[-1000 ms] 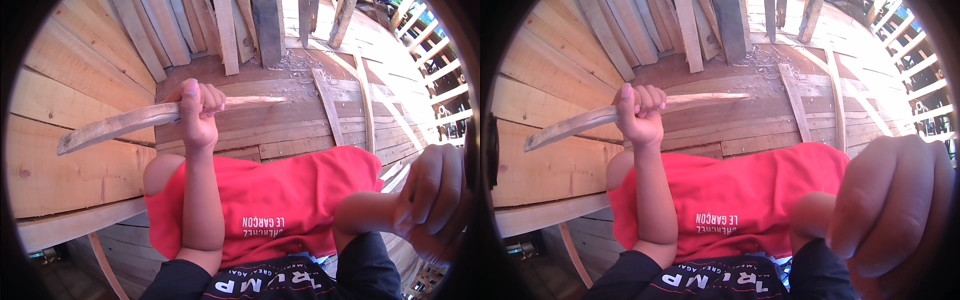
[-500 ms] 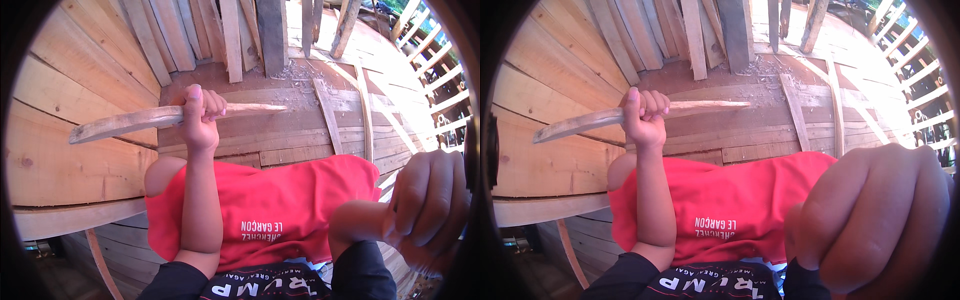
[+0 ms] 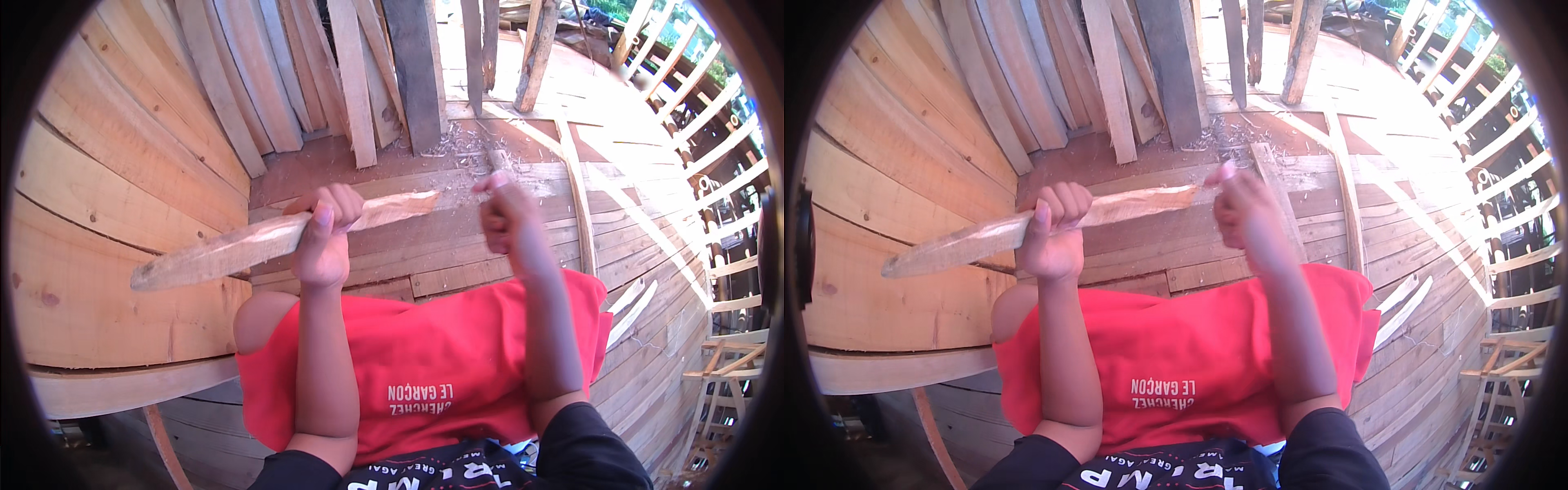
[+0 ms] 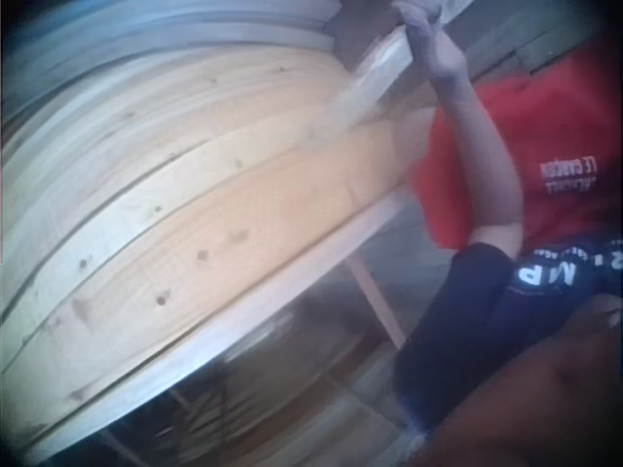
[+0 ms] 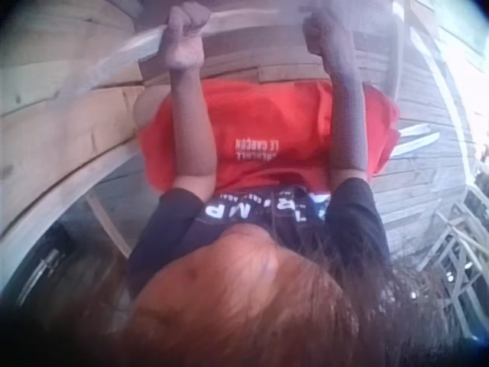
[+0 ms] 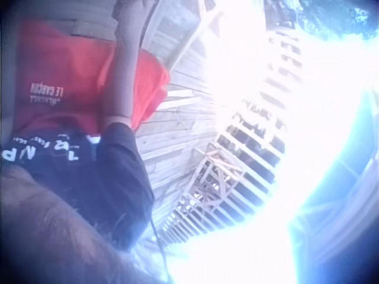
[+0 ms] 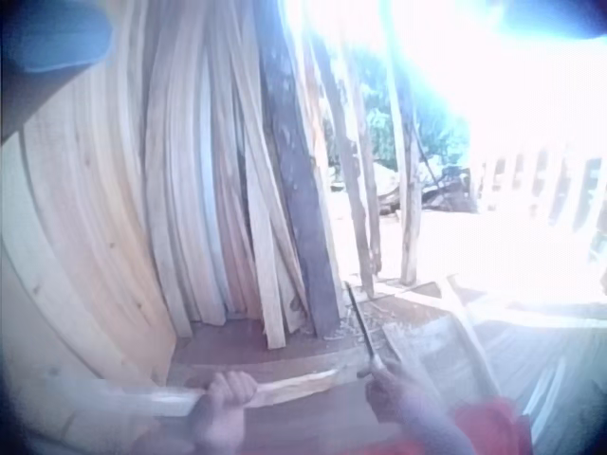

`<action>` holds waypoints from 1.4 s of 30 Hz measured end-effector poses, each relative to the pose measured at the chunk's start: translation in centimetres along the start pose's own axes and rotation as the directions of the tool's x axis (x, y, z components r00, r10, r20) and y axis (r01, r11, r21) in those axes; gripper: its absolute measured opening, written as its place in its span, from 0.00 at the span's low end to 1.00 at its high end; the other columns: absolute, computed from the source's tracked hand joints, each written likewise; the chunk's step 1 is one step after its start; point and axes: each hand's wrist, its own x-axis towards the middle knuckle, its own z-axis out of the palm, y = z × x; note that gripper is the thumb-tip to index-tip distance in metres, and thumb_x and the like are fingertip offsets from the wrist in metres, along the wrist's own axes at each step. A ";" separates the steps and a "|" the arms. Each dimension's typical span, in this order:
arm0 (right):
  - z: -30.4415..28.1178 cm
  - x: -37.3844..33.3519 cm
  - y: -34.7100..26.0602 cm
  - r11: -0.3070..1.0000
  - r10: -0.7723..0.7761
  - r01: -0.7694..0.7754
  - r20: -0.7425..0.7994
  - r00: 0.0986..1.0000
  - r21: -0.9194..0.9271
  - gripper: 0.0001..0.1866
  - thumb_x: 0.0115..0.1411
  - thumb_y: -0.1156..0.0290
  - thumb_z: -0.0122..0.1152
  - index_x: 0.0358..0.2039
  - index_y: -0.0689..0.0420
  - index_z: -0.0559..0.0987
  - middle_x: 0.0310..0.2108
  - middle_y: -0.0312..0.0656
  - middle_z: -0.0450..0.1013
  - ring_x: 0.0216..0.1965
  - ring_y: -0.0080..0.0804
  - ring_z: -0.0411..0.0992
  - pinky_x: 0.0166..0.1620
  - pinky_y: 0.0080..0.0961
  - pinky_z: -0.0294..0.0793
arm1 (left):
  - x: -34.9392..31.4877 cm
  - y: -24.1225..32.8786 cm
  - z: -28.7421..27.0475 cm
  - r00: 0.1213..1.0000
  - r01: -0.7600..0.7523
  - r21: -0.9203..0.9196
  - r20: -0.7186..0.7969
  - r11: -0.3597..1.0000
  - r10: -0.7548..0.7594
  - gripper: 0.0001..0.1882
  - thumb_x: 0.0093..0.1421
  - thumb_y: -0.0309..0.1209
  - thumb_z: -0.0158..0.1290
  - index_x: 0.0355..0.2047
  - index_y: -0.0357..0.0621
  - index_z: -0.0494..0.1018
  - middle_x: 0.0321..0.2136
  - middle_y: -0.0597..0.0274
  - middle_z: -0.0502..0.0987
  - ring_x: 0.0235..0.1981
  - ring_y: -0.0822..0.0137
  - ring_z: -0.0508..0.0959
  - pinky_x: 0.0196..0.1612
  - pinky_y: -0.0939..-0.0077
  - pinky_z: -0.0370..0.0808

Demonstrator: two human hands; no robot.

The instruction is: The person sits on the floor of a wooden workshop and carves a long, thin piece of wood using a small knife. They hold the wood in their left hand and use the knife in their right hand to shave off thin strips of wood, gradually shaping the piece.

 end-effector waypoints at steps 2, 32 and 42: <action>-1.1 4.4 6.8 0.947 0.202 -0.210 -0.056 0.978 -0.244 0.24 0.69 0.44 0.45 0.31 0.53 0.70 0.15 0.26 0.56 0.11 0.14 0.49 0.13 0.18 0.47 | -0.3 -0.1 0.5 0.997 -0.034 -0.014 -0.064 0.999 0.033 0.20 0.64 0.38 0.45 0.18 0.48 0.52 0.15 0.68 0.52 0.19 0.70 0.52 0.29 0.70 0.52; 0.1 10.6 14.9 0.584 -0.073 -0.225 -0.326 0.942 -0.780 0.32 0.67 0.53 0.35 0.30 0.68 0.81 0.32 0.65 0.76 0.40 0.66 0.75 0.51 0.54 0.70 | 0.7 0.2 0.7 0.993 0.010 -0.045 0.119 0.999 -0.005 0.23 0.52 0.34 0.53 0.08 0.48 0.53 0.06 0.69 0.56 0.09 0.72 0.53 0.19 0.72 0.54; -1.5 11.6 16.9 0.577 -0.138 -0.198 -0.334 0.932 -0.792 0.32 0.67 0.54 0.36 0.29 0.69 0.81 0.33 0.67 0.75 0.42 0.67 0.74 0.50 0.56 0.70 | 0.2 0.3 1.2 0.994 0.048 -0.076 0.106 0.996 -0.040 0.23 0.51 0.31 0.55 0.08 0.43 0.53 0.08 0.66 0.59 0.10 0.71 0.56 0.19 0.74 0.55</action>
